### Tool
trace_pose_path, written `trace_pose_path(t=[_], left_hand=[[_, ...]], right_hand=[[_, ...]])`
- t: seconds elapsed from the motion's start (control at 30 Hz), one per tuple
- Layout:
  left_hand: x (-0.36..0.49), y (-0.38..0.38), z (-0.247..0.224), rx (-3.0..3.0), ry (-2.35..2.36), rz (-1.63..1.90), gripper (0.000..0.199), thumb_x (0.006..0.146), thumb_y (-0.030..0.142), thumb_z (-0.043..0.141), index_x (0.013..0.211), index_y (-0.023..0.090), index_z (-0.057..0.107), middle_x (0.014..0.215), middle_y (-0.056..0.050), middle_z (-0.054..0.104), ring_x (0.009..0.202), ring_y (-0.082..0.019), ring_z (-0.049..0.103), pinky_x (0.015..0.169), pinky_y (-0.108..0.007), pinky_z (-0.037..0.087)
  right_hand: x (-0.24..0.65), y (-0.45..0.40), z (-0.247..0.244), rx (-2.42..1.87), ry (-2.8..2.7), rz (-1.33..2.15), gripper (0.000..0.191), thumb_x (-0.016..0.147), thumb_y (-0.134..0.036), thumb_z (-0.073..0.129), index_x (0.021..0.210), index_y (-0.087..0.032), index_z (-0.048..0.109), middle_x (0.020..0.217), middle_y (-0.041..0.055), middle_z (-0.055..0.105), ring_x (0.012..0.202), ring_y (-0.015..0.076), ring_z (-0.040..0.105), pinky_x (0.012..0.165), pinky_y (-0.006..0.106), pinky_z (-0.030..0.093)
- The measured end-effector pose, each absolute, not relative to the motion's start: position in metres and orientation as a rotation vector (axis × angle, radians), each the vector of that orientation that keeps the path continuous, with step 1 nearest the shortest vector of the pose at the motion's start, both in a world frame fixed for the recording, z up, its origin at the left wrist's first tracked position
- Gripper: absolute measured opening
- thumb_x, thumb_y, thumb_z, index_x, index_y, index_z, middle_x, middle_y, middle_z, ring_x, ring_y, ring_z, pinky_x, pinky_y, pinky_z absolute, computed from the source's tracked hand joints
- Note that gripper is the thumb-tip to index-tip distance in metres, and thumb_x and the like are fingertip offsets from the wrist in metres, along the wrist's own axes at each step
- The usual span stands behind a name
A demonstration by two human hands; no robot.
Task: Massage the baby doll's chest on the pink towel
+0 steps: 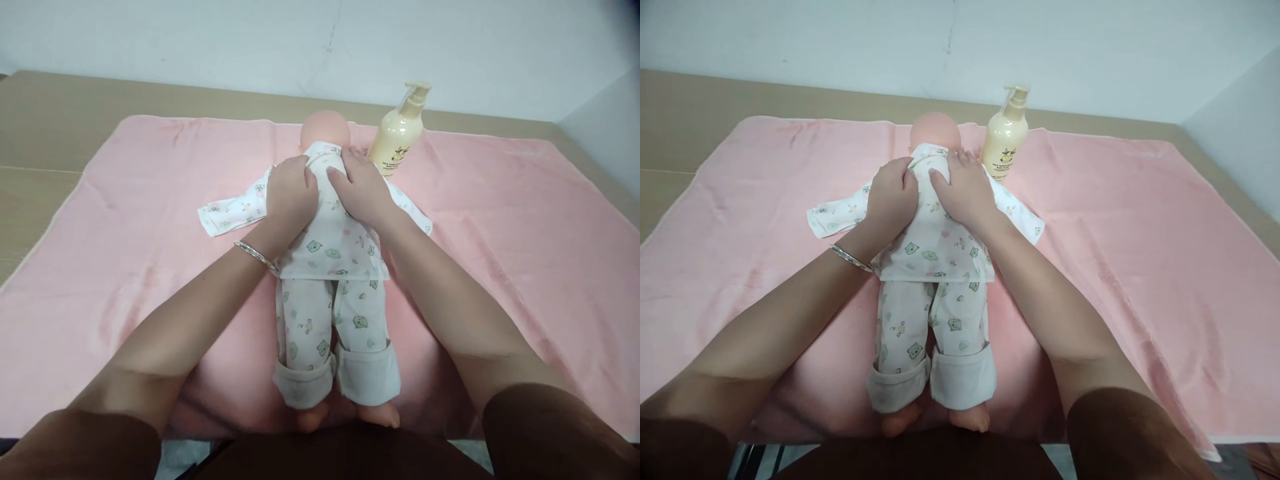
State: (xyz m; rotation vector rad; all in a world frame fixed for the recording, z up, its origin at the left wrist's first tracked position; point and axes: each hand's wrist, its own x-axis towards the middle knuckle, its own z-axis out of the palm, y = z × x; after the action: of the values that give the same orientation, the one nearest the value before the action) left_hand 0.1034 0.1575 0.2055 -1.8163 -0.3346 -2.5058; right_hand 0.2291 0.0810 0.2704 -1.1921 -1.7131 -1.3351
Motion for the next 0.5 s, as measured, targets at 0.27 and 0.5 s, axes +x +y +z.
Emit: trace_pose_path(t=[0.27, 0.5], left_hand=[[0.096, 0.152, 0.213, -1.979, -0.313, -2.418, 0.015, 0.093, 0.023, 0.050, 0.087, 0.024, 0.064, 0.099, -0.008, 0.075, 0.111, -0.029, 0.067, 0.111, -0.046, 0.054], [0.087, 0.154, 0.214, -2.022, -0.506, -2.249, 0.022, 0.098, 0.029, 0.050, 0.079, 0.021, 0.057, 0.088, -0.009, 0.067, 0.104, -0.030, 0.067, 0.108, -0.047, 0.052]], right_hand=[[0.200, 0.051, 0.220, -1.333, -1.557, -1.502, 0.043, 0.109, -0.038, 0.039, 0.114, -0.006, 0.068, 0.113, 0.0266, 0.072, 0.120, 0.0418, 0.068, 0.106, 0.057, 0.056], [0.211, 0.058, 0.246, -1.306, -1.714, -1.424, 0.044, 0.109, -0.041, 0.035, 0.120, -0.011, 0.065, 0.130, 0.0232, 0.070, 0.130, 0.0399, 0.063, 0.115, 0.061, 0.050]])
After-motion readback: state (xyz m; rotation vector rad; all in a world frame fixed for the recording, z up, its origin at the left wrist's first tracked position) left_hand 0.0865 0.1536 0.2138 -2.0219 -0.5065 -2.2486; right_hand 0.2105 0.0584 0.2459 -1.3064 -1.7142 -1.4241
